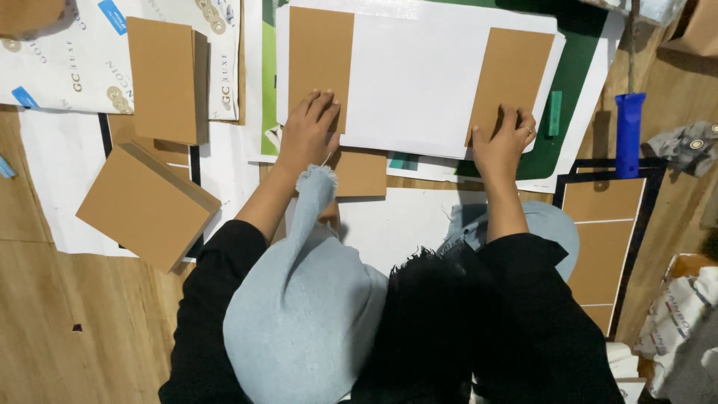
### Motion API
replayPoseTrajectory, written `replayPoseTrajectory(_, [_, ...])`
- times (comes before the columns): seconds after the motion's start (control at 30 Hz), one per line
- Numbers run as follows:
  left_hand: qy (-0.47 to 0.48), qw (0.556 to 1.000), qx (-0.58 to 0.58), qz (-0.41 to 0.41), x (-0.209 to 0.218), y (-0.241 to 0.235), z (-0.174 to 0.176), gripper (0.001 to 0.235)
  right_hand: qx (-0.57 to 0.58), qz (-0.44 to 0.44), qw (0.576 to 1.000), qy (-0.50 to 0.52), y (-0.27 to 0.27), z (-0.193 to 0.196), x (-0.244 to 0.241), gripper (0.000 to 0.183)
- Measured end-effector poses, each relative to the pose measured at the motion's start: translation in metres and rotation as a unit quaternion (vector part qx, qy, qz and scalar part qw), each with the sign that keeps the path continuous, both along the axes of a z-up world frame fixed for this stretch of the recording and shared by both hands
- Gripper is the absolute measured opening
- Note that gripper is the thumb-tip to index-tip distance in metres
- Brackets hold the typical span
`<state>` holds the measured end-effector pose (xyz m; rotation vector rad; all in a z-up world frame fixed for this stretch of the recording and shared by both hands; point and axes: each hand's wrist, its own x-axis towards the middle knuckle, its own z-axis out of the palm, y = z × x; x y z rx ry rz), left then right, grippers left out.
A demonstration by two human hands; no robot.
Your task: Assembling a folder by applying glue with a roller, positioning cardboard panels, and folding the paper edges.
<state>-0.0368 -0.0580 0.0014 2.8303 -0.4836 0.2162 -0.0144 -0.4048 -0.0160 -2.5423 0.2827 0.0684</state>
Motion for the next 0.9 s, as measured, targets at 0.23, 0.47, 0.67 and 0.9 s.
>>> replayPoseTrajectory(0.23, [0.018, 1.000, -0.001, 0.009, 0.000, 0.000, -0.006, 0.050, -0.011, 0.001, 1.000, 0.004, -0.002, -0.005, 0.001, 0.058])
replayPoseTrajectory(0.47, [0.050, 0.998, -0.010, 0.026, 0.001, 0.000, -0.011, 0.048, -0.026, 0.008, 1.000, 0.009, -0.005, -0.012, 0.001, 0.058])
replayPoseTrajectory(0.67, [0.078, 0.997, -0.008, 0.027, 0.003, 0.002, -0.011, 0.043, -0.022, 0.001, 1.000, 0.020, -0.003, -0.009, 0.001, 0.057])
replayPoseTrajectory(0.9, [0.070, 0.997, 0.012, 0.019, 0.002, 0.001, -0.014, 0.046, -0.023, 0.001, 1.000, 0.020, 0.001, -0.002, 0.000, 0.058])
